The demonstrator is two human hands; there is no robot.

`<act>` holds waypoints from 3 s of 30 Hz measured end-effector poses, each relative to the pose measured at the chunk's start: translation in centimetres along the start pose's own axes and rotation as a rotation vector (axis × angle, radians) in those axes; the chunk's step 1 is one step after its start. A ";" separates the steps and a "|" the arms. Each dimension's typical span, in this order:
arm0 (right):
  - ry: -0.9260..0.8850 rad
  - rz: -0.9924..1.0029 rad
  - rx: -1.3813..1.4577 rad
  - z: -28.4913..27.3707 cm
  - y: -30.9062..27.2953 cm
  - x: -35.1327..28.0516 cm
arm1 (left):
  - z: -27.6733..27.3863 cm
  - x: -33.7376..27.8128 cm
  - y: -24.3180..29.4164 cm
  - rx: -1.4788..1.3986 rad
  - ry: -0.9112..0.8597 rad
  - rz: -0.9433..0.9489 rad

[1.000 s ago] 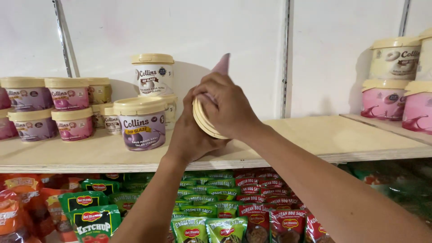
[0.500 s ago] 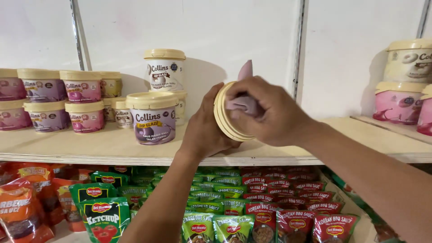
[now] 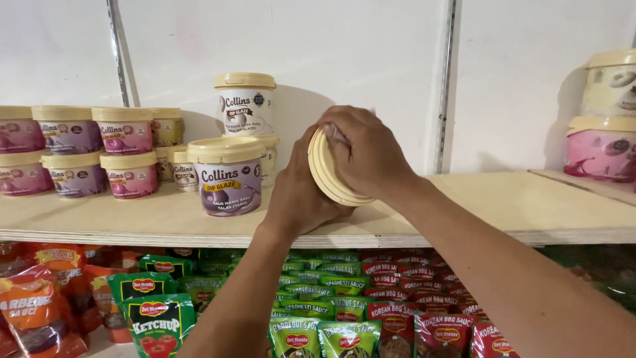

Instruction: Wiping down dip glaze containers and cleaning the shelf surface with a cloth.

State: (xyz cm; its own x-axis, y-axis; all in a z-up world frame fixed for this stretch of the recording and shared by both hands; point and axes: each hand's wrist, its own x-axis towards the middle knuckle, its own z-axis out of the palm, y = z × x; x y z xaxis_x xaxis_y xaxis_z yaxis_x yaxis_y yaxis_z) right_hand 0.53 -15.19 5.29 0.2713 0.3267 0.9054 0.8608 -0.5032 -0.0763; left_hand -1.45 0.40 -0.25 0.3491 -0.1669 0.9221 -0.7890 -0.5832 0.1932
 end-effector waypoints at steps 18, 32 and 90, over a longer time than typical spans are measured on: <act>0.417 0.256 0.579 -2.8 4.5 -1.5 | 0.4 0.7 4.1 -0.132 0.173 -0.058; 0.575 0.117 0.277 -0.9 -2.8 -5.1 | 1.4 3.6 8.7 -0.459 0.517 -0.383; -0.214 0.666 0.201 13.3 -8.2 0.1 | -15.8 7.7 -10.0 -0.357 0.072 -0.360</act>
State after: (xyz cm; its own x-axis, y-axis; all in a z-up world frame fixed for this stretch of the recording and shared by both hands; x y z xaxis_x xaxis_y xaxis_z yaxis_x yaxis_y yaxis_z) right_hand -0.75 -0.40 0.44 0.8260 0.1622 0.5398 0.5405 -0.4997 -0.6769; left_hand 1.07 17.53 10.21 0.6050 0.0571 0.7941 -0.7527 -0.2840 0.5939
